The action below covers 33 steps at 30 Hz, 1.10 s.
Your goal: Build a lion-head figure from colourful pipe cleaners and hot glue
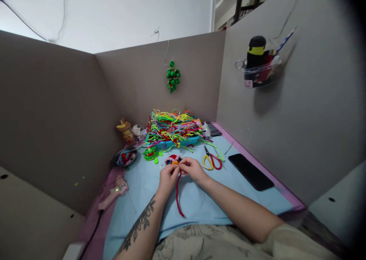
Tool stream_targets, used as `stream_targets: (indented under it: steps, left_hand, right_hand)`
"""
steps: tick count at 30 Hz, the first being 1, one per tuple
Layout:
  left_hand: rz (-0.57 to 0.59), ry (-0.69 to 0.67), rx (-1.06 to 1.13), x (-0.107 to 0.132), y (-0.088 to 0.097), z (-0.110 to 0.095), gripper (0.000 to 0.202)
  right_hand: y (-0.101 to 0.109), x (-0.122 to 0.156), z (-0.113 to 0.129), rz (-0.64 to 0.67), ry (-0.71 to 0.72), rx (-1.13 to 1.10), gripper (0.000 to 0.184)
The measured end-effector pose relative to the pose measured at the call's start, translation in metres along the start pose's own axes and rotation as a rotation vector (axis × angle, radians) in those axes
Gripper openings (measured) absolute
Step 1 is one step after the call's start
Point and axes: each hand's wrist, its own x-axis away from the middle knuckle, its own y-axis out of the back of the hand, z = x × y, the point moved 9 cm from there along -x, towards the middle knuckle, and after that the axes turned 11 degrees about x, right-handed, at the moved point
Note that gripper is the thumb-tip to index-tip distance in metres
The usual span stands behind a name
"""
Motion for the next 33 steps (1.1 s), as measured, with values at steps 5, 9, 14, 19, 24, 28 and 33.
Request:
stream_targets:
  steps: [5, 9, 14, 19, 24, 28, 33]
  left_hand:
    - [0.077, 0.153, 0.238, -0.001, -0.008, 0.019, 0.030]
    - [0.054, 0.125, 0.267, -0.002, -0.007, 0.027, 0.034]
    - [0.031, 0.013, 0.171, 0.000, -0.011, 0.015, 0.032]
    - [-0.101, 0.218, 0.237, 0.002, 0.000, 0.019, 0.023]
    - [-0.133, 0.243, 0.242, 0.001, 0.010, 0.016, 0.019]
    - [-0.077, 0.292, 0.306, 0.000, 0.005, 0.024, 0.026]
    - [-0.078, 0.393, 0.437, 0.001, 0.000, 0.042, 0.035]
  right_hand:
    - [0.011, -0.004, -0.001, -0.102, 0.046, -0.013, 0.020]
    - [0.020, -0.011, -0.017, -0.192, -0.016, -0.175, 0.027]
    - [0.014, -0.010, -0.025, -0.211, -0.081, -0.297, 0.034]
    - [0.001, -0.006, -0.018, -0.147, -0.048, -0.213, 0.037]
    - [0.005, -0.005, -0.010, -0.141, 0.023, -0.037, 0.036]
    - [0.009, -0.004, -0.004, -0.145, 0.083, 0.055, 0.033]
    - [0.005, -0.004, 0.002, -0.064, 0.128, 0.083, 0.031]
